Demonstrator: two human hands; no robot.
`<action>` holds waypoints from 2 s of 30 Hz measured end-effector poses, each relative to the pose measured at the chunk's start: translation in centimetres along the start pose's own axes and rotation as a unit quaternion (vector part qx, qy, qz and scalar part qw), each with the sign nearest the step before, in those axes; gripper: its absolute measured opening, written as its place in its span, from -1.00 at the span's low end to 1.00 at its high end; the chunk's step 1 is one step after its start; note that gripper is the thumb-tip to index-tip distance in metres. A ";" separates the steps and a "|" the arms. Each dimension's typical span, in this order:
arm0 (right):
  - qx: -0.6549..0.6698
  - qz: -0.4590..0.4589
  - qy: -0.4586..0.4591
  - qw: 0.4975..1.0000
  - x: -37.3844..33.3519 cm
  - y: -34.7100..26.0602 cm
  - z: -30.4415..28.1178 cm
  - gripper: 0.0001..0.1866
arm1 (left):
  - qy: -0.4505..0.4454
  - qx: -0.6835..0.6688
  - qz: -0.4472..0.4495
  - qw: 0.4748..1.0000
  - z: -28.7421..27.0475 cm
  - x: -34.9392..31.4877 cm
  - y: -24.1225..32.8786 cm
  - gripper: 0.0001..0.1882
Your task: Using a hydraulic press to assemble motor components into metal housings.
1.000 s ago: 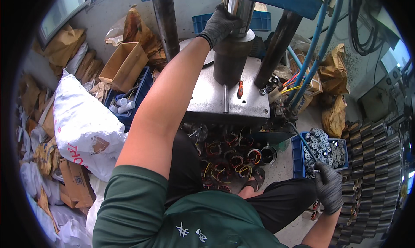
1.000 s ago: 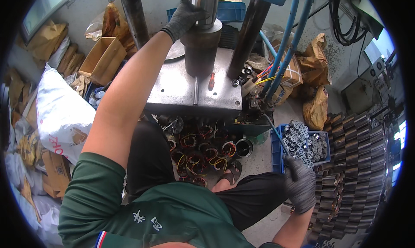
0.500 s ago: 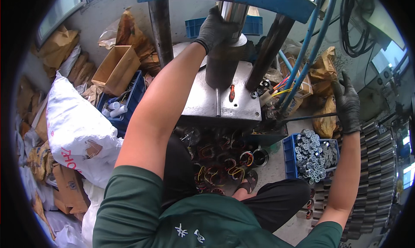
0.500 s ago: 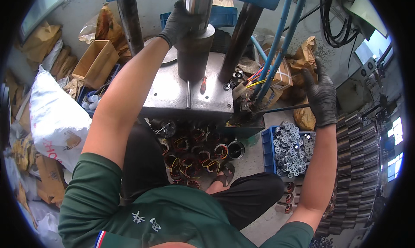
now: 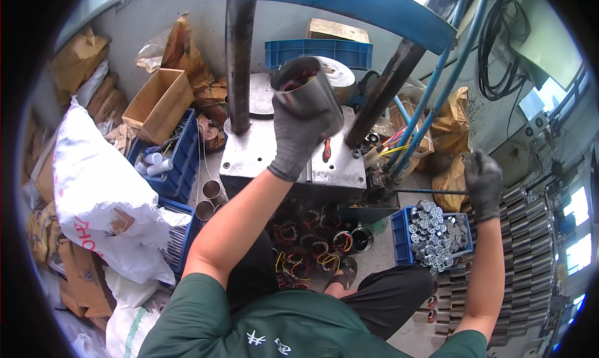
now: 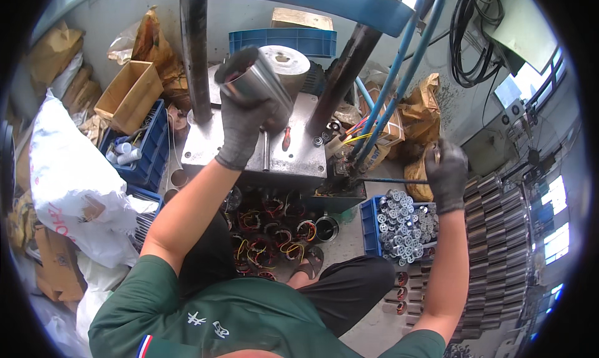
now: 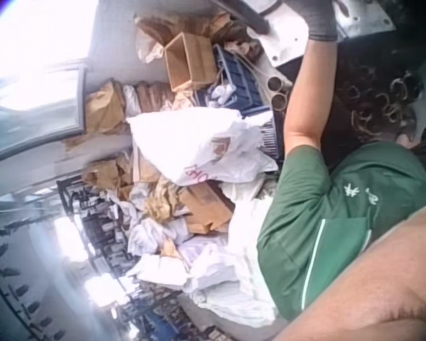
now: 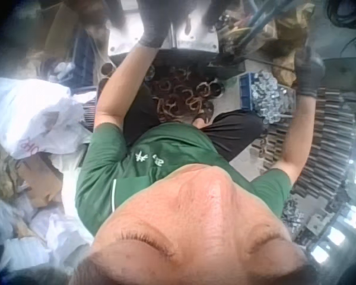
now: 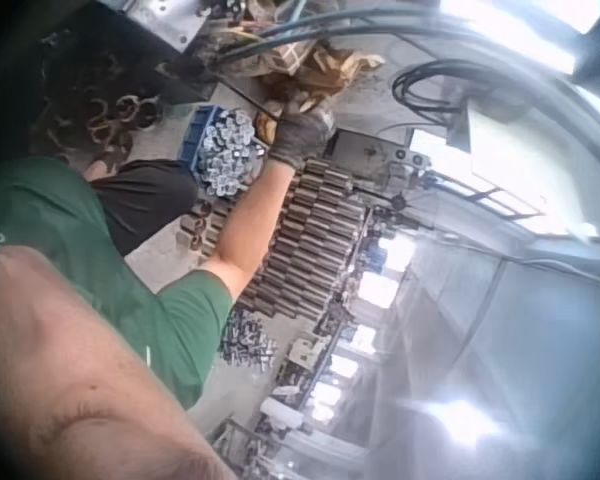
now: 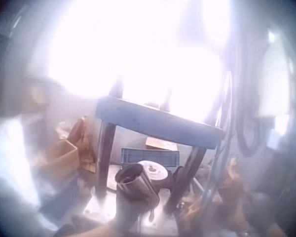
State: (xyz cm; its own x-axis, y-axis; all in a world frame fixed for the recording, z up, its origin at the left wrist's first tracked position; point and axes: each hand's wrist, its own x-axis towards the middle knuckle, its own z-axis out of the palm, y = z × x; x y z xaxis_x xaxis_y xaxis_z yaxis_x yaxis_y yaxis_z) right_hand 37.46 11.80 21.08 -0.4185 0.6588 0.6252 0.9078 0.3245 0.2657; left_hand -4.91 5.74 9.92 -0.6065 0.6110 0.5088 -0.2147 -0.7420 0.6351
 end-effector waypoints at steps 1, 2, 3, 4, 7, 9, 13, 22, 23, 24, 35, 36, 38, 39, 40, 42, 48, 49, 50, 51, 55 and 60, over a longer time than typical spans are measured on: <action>0.050 -0.016 0.018 0.998 -1.0 -0.4 -0.5 -0.61 | 0.008 -0.005 0.000 1.000 -1.1 -0.9 -0.3 -0.17; 0.082 -0.048 0.048 0.994 -2.4 -1.1 -1.0 -0.63 | 0.017 -0.047 -0.061 0.997 -2.4 -1.7 -0.5 -0.20; 0.084 -0.056 0.036 0.994 -4.0 -1.9 -1.7 -0.61 | 0.039 -0.077 -0.146 0.986 -3.5 -2.4 -0.8 -0.22; 0.071 -0.067 0.022 0.995 -5.7 -2.9 -2.6 -0.58 | 0.072 -0.093 -0.150 0.982 -4.3 -3.1 -1.2 -0.31; 0.118 -0.167 -0.029 0.979 -9.9 -6.8 -5.6 -0.50 | 0.046 -0.141 -0.174 0.974 -6.5 -3.6 -2.0 -0.43; 0.116 -0.206 -0.071 0.969 -10.7 -9.8 -7.7 -0.56 | 0.066 -0.165 -0.168 0.970 -6.9 -3.3 -2.4 -0.54; 0.148 -0.262 -0.052 0.952 -8.1 -17.0 -9.0 -0.55 | 0.104 -0.168 -0.165 0.966 -7.1 -2.6 -2.4 -0.57; 0.423 -0.171 -0.070 0.887 2.8 -31.7 5.5 -0.17 | 0.148 -0.189 -0.273 0.931 -7.6 -2.1 -2.0 -0.58; 0.441 -0.161 -0.080 0.880 3.2 -32.2 6.7 -0.12 | 0.162 -0.179 -0.278 0.929 -7.7 -2.0 -2.2 -0.53; 0.458 -0.150 -0.088 0.872 3.7 -32.8 7.8 -0.07 | 0.149 -0.188 -0.291 0.926 -8.0 -2.0 -2.3 -0.43; 0.492 -0.061 -0.111 0.861 1.6 -34.7 9.2 0.08 | 0.101 -0.206 -0.255 0.939 -8.6 -2.3 -2.3 -0.39; 0.488 -0.050 -0.122 0.863 1.2 -35.0 9.0 0.08 | 0.099 -0.207 -0.259 0.938 -8.5 -2.4 -2.2 -0.38; 0.478 -0.038 -0.078 0.874 0.6 -35.4 8.6 -0.04 | 0.100 -0.214 -0.256 0.937 -8.3 -2.6 -2.0 -0.37; 0.476 -0.039 -0.077 0.875 0.4 -35.4 8.5 -0.04 | 0.102 -0.227 -0.253 0.935 -8.3 -2.6 -1.9 -0.35; 0.497 -0.050 -0.059 0.864 0.3 -35.4 8.5 -0.04 | 0.104 -0.221 -0.256 0.935 -8.3 -2.7 -1.8 -0.35; 0.520 -0.059 -0.040 0.851 0.3 -35.2 8.8 -0.04 | 0.061 -0.268 -0.223 0.935 -8.3 -2.7 -1.5 -0.34; 0.548 -0.049 -0.020 0.835 0.0 -34.5 10.1 0.06 | 0.030 -0.302 -0.221 0.927 -8.2 -2.7 -1.4 -0.35; 0.539 -0.035 -0.019 0.841 -0.3 -34.9 10.2 0.07 | 0.030 -0.297 -0.222 0.928 -8.1 -2.7 -1.5 -0.35; 0.536 -0.015 -0.020 0.844 -0.6 -35.3 10.3 0.07 | 0.047 -0.264 -0.218 0.938 -8.0 -2.8 -1.5 -0.35; 0.532 -0.020 -0.017 0.847 -0.9 -35.9 10.3 0.07 | 0.062 -0.232 -0.217 0.946 -7.9 -2.8 -1.6 -0.36; 0.477 -0.033 0.033 0.878 -1.5 -37.3 10.0 0.07 | 0.081 -0.184 -0.209 0.957 -8.1 -2.7 -2.0 -0.38; 0.568 0.027 -0.051 0.821 -1.3 -38.1 11.6 -0.03 | 0.046 -0.065 -0.222 0.972 -9.9 -1.3 -2.7 -0.27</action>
State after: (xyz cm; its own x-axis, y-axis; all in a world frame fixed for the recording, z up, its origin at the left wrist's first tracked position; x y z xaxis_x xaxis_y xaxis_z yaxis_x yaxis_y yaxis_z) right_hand 3.12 6.42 1.64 -0.4315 0.7280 0.5328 0.3376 0.6780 -0.6529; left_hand -11.10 4.23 1.83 -0.4977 0.8554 0.1434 -0.5615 -0.4438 0.6984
